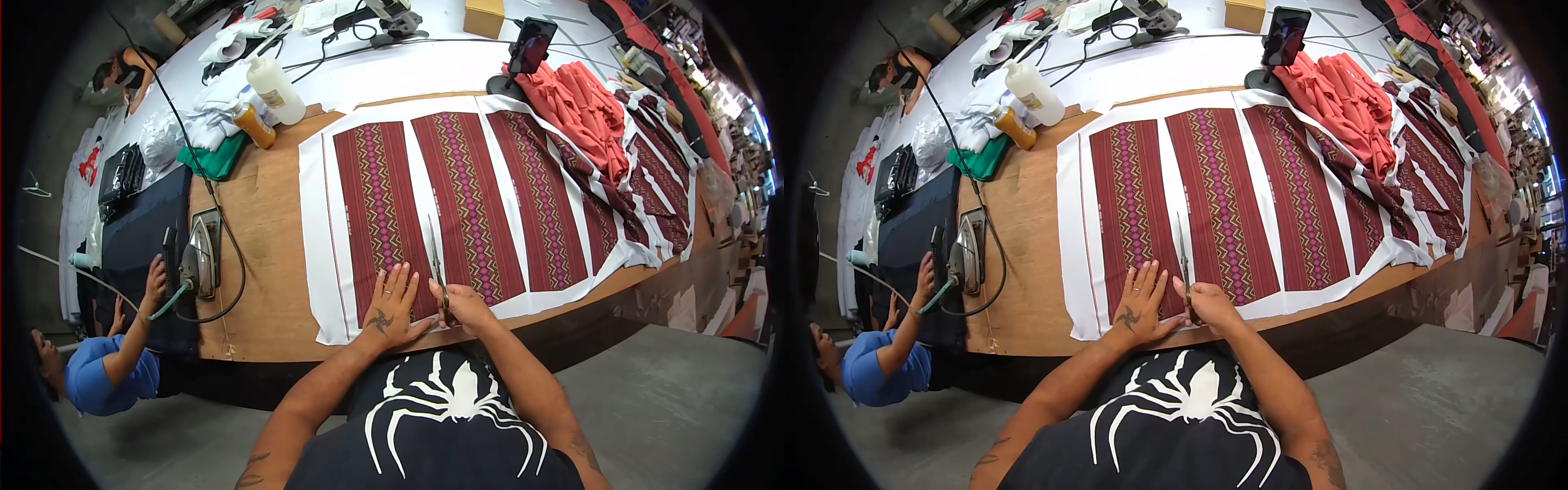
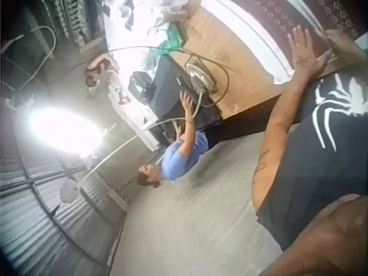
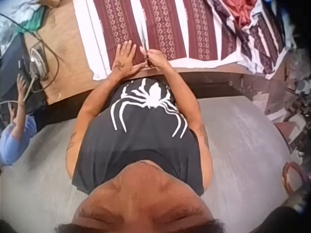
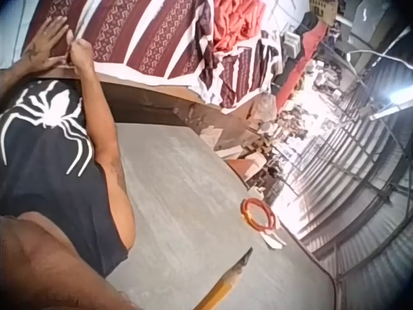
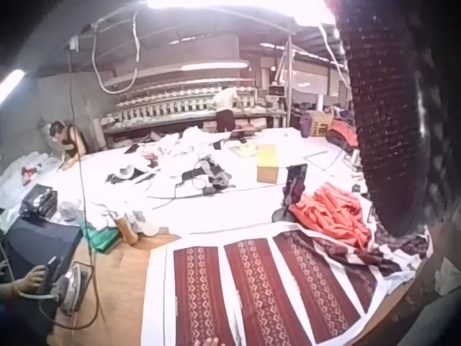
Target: Cutting patterned fabric along lines using scissors on a large work table in a garment production area.
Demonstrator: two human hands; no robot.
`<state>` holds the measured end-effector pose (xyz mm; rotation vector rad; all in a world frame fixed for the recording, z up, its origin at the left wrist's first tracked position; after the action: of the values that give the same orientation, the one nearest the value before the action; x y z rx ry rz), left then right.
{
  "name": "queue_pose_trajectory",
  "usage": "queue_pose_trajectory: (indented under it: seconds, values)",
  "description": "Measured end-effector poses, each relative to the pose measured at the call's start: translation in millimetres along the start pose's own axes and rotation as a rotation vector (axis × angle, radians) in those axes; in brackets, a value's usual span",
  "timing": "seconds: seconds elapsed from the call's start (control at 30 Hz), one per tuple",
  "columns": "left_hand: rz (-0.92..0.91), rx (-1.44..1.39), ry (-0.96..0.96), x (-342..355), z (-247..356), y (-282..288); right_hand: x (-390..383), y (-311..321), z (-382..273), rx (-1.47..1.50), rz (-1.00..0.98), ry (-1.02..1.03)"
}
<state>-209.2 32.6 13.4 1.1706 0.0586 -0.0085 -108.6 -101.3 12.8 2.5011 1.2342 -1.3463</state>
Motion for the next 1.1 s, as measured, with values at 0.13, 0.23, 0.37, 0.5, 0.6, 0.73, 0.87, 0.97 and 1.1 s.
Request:
queue_pose_trajectory:
  seconds: [0.13, 0.23, 0.37, 0.5, 0.6, 0.73, 0.87, 0.97, 1.1]
  values:
    - [-0.024, -0.011, -0.018, 1.7, 1.9, -0.8, -0.6, 6.7, 3.3, -0.103, 0.026, -0.015]
    - [-0.002, -0.063, -0.019, 7.1, -2.0, 2.3, -2.1, 5.5, -6.2, -0.148, 0.004, 0.022]
    - [0.113, -0.065, -0.004, 34.6, -16.5, 15.6, -7.0, 4.1, -16.2, -0.035, 0.003, -0.079]
    - [0.102, -0.001, 0.008, 66.9, -28.2, 19.5, 1.4, 4.5, -22.8, -0.006, -0.03, -0.039]
    - [0.046, 0.003, 0.017, 68.9, -30.9, 12.0, 10.5, 6.2, -28.4, -0.004, -0.025, -0.038]
    - [0.027, -0.008, 0.026, 70.3, -30.6, 13.2, 21.4, 5.1, -34.9, -0.059, -0.022, -0.03]
    - [0.038, -0.016, 0.011, 71.2, -31.6, 13.4, 25.2, 7.2, -33.8, -0.14, -0.019, -0.021]
    - [0.014, -0.001, 0.021, 70.3, -32.4, 14.0, 28.7, 9.9, -34.4, -0.166, -0.01, -0.032]
    - [0.004, -0.033, 0.028, 71.4, -32.0, 16.5, 41.1, 13.5, -43.7, 0.008, -0.033, -0.048]
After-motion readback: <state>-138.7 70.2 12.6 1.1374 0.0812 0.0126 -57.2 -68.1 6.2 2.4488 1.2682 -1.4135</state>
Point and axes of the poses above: each hand's wrist, its own x-axis towards the middle knuckle, its own y-axis out of the back of the hand, z = x × y, the point moved 4 cm from there along x, towards the middle knuckle, and after that the axes turned 4 degrees about -z, right-handed, at the moved point
